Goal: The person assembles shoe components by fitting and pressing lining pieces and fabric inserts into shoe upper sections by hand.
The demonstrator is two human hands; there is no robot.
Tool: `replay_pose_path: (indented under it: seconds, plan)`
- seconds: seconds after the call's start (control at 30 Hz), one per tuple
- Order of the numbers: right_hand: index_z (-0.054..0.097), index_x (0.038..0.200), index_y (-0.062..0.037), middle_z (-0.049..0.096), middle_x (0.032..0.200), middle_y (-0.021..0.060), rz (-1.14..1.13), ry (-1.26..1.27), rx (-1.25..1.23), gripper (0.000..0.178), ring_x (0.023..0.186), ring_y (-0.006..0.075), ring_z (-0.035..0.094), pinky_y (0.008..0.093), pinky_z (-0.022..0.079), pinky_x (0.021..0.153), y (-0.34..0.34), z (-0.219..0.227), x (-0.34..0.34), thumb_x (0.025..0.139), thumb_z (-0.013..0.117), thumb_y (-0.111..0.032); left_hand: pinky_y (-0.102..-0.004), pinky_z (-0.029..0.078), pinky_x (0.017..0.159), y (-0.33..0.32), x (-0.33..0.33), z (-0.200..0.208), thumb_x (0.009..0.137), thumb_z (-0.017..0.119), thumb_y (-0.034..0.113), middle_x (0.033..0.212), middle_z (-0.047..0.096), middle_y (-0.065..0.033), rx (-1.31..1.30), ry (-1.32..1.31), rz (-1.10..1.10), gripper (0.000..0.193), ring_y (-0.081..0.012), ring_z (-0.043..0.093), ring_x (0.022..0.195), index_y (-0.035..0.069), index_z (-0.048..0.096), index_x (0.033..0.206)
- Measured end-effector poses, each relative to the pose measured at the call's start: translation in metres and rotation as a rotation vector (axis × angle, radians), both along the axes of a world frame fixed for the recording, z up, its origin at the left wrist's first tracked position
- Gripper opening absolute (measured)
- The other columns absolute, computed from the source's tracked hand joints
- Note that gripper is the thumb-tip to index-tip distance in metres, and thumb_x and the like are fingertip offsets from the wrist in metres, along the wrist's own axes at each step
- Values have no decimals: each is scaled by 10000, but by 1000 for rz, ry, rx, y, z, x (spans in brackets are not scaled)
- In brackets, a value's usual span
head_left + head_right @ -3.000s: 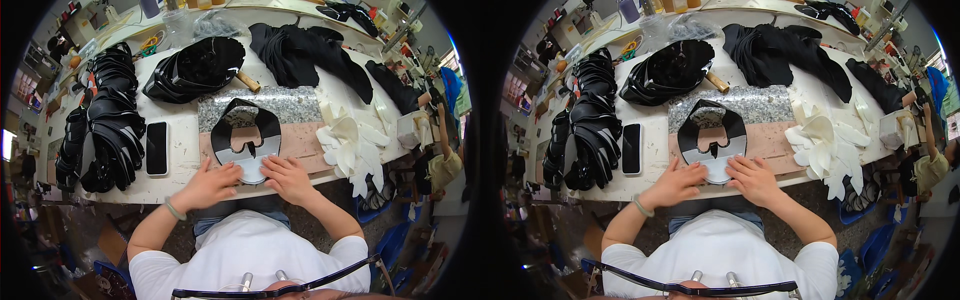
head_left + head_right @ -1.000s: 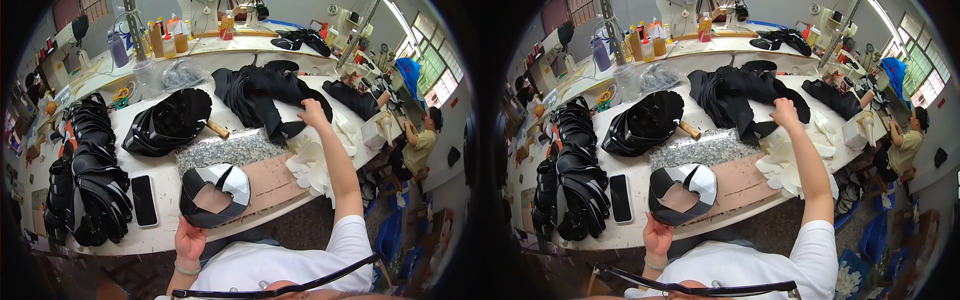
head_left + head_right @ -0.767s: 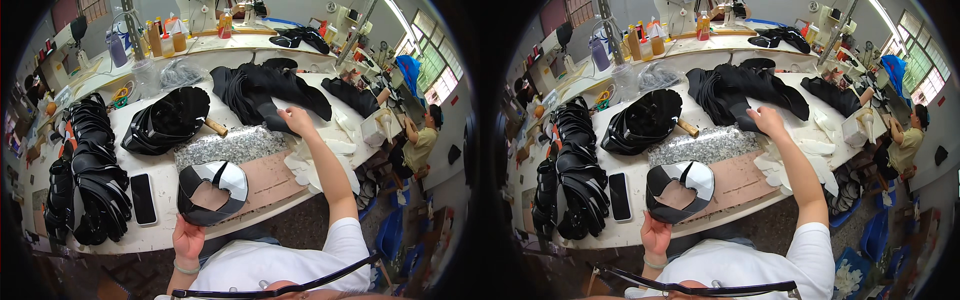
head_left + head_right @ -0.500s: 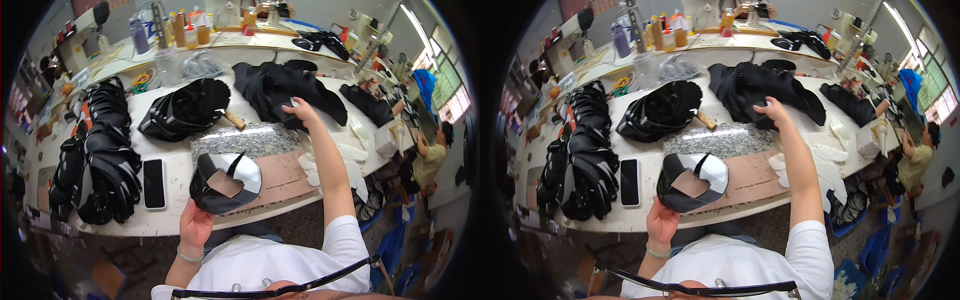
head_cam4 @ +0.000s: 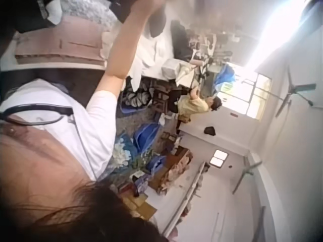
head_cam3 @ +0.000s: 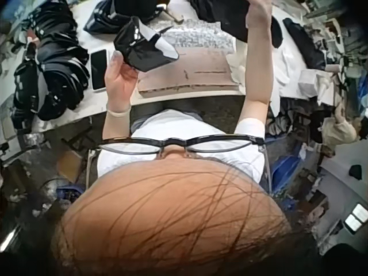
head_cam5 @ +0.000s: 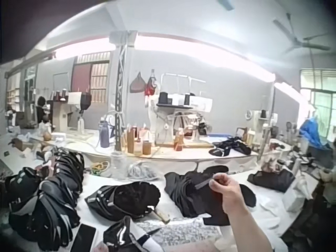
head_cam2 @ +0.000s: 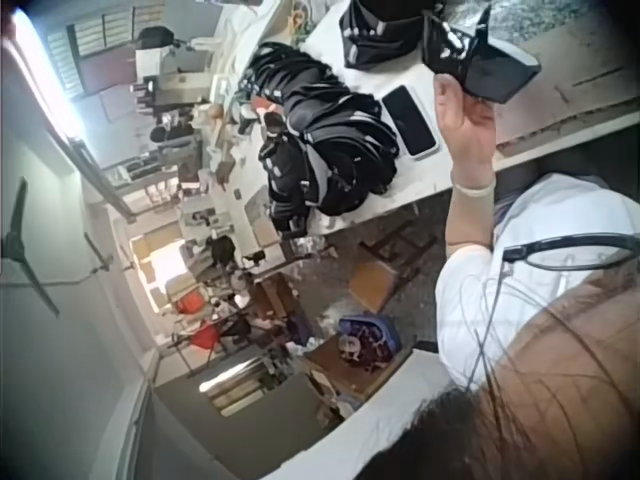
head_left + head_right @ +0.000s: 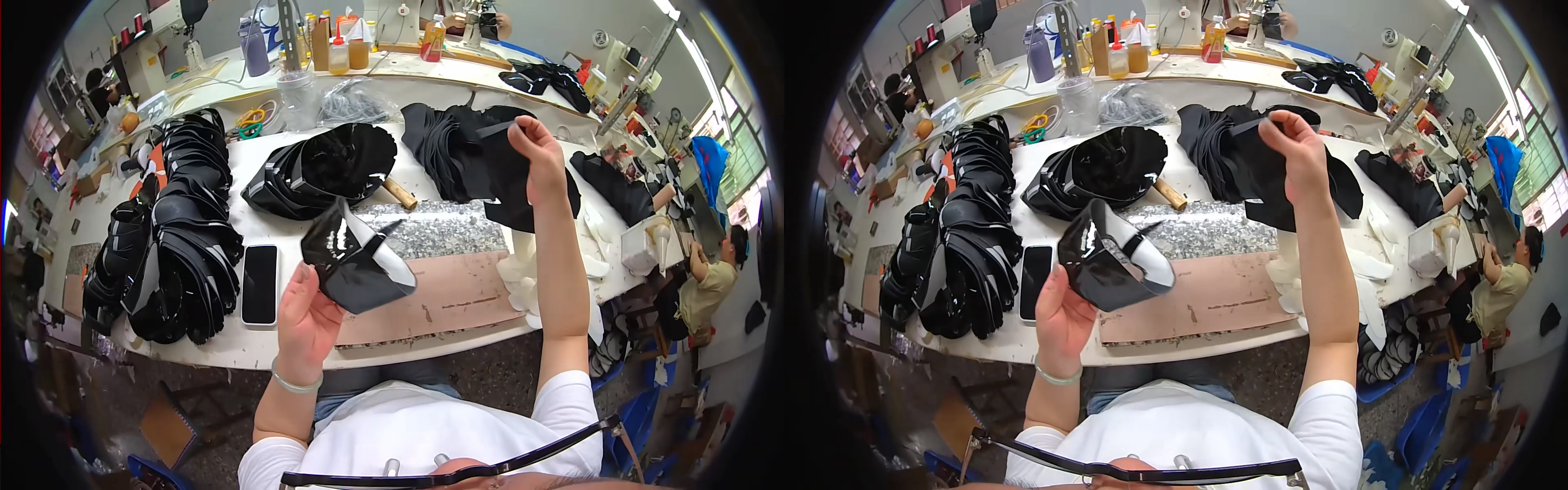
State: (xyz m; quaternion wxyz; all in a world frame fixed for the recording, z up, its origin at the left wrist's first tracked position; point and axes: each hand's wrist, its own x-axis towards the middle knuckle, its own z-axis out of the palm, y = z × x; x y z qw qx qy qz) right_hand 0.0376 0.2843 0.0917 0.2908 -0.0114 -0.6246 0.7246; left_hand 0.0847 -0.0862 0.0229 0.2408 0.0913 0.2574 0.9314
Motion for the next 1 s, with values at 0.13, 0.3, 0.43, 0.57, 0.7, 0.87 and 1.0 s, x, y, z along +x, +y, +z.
replay_pose_path:
  seconds: [0.13, 0.3, 0.43, 0.57, 0.7, 0.87, 1.0]
  plan:
    - [608, 1054, -18, 618, 928, 35, -55, -97, 161, 318, 836, 104, 587, 202, 432, 786, 28, 17, -18, 788, 751, -118, -357, 512, 887, 5, -1, 10, 1000, 437, 183, 1172, 605, -125, -54, 41, 48, 280, -214, 618, 1050, 29, 459, 1233]
    - [679, 955, -8, 673, 857, 44, 98, -278, 131, 195, 828, 98, 612, 209, 468, 759, 75, 27, -20, 813, 728, -132, -352, 519, 864, 11, 7, 1, 996, 449, 178, 1159, 611, -117, -127, 5, -1, 287, -200, 629, 1010, 21, 464, 1236]
    - [680, 979, -7, 677, 888, 22, -29, -278, 308, 215, 813, 71, 611, 203, 482, 763, 84, 31, -13, 816, 733, -137, -339, 516, 870, 14, 2, -9, 1014, 397, 218, 1158, 628, -76, 66, 70, 10, 310, -212, 636, 1004, 42, 508, 1244]
    - [661, 1016, 8, 675, 933, 47, 5, -281, 229, 214, 858, 98, 629, 213, 493, 781, 90, 26, 3, 838, 704, -104, -323, 510, 842, 10, -10, -23, 1014, 389, 231, 1119, 635, -80, 205, -59, -83, 333, -193, 623, 980, 38, 507, 1258]
    - [655, 1019, 12, 676, 921, 51, 20, -216, 114, 213, 835, 105, 638, 226, 512, 759, 94, 24, 9, 840, 700, -95, -356, 442, 971, 2, -22, -80, 1009, 416, 187, 1236, 568, -155, -454, -3, 120, 388, -211, 573, 1106, -34, 440, 1327]
    - [651, 1022, 19, 675, 914, 56, -15, -185, 96, 220, 823, 108, 642, 230, 518, 757, 105, 20, 26, 841, 700, -96, -503, 209, 1088, 38, 11, -51, 926, 554, 168, 1321, 477, -213, -1618, 955, 1164, 418, -415, 357, 1279, -28, 484, 1288]
    - [674, 989, 5, 682, 889, 43, 16, -213, 39, 223, 793, 94, 629, 213, 501, 727, 97, 21, 36, 809, 739, -111, -434, 329, 1028, 138, 57, 7, 836, 625, 104, 1258, 492, -189, -823, 1534, 308, 392, -363, 432, 1206, -24, 532, 1195]
